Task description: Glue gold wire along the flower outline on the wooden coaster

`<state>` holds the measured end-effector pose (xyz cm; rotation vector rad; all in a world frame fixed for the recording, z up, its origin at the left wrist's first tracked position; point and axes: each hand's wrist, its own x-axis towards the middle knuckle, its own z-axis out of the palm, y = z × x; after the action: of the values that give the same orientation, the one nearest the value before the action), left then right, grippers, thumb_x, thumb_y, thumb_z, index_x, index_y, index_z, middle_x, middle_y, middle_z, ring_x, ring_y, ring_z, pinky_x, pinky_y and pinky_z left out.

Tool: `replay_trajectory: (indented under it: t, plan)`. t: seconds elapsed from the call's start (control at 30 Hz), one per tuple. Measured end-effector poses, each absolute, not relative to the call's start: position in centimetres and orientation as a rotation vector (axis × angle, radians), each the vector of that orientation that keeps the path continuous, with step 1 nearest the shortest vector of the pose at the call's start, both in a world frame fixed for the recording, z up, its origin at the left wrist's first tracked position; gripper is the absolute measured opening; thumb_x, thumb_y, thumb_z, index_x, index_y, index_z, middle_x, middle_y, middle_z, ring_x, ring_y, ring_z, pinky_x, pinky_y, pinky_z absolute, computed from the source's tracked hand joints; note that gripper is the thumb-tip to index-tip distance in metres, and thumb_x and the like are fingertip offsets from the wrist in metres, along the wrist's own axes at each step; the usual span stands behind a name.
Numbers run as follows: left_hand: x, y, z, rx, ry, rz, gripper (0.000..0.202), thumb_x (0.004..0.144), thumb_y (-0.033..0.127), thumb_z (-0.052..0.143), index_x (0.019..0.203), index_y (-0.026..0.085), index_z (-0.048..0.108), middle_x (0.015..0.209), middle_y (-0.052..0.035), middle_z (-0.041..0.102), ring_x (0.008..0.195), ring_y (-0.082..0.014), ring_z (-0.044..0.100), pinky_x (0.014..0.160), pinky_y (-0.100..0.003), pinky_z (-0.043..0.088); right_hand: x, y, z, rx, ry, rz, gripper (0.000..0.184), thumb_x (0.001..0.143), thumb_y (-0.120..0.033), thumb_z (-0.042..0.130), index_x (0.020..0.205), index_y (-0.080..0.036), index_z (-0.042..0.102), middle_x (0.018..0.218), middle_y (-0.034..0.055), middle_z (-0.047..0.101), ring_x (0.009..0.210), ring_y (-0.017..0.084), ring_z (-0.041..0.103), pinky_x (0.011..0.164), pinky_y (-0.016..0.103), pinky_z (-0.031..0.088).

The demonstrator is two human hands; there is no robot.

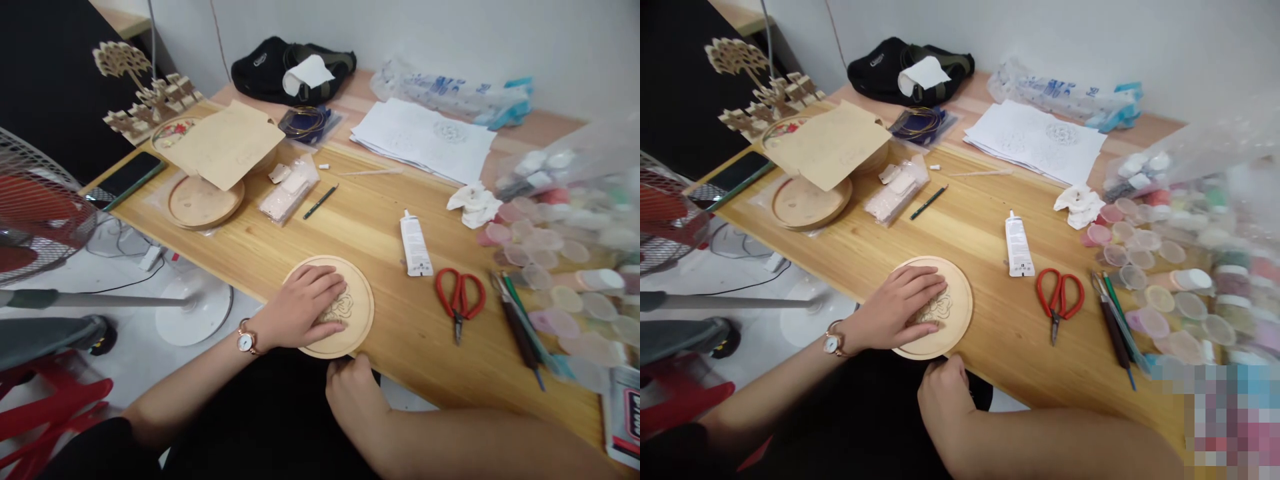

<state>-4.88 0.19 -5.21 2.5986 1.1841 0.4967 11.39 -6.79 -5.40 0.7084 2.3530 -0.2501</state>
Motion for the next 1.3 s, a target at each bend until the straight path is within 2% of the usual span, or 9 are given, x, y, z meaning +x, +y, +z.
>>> replay_trajectory:
  t: [0.57,0.83,1.3]
  plan:
    - [-4.85,0.16,-5.12,2.607,1.189,0.48,0.056,0.092,0.053,0.049,0.127,0.01,0.05,0.129,-0.013,0.059,0.125,-0.0297,0.046,0.104,-0.046,0.037,11.78,-7.07,-5.79,0.702,2.393,-0.238,0.018,0.077,0.0,0.048,0.072,-0.011,0.061,0.071,0.0129,0.065,0.057,0.017,0.057,0.053,0.028,0.04]
    - [-4.84,0.18,-5.28,2.603,1.196,0.466,0.052,0.092,0.051,0.048,0.128,0.013,0.051,0.127,-0.0129,0.059,0.125,-0.0289,0.047,0.103,-0.046,0.037,11.73,-6.96,-5.7,0.691,2.39,-0.254,0.018,0.077,0.001,0.048,0.072,-0.011,0.061,0.072,0.0129,0.065,0.057,0.017,0.057,0.054,0.028,0.04]
    - [-4.82,0.19,-5.28,2.616,1.2,0.482,0.052,0.092,0.05,0.049,0.126,0.01,0.051,0.127,-0.0133,0.059,0.124,-0.0289,0.047,0.103,-0.046,0.038,11.77,-7.02,-6.06,0.662,2.398,-0.229,0.018,0.077,-0.001,0.049,0.071,-0.012,0.063,0.073,0.0132,0.067,0.056,0.017,0.057,0.053,0.028,0.041]
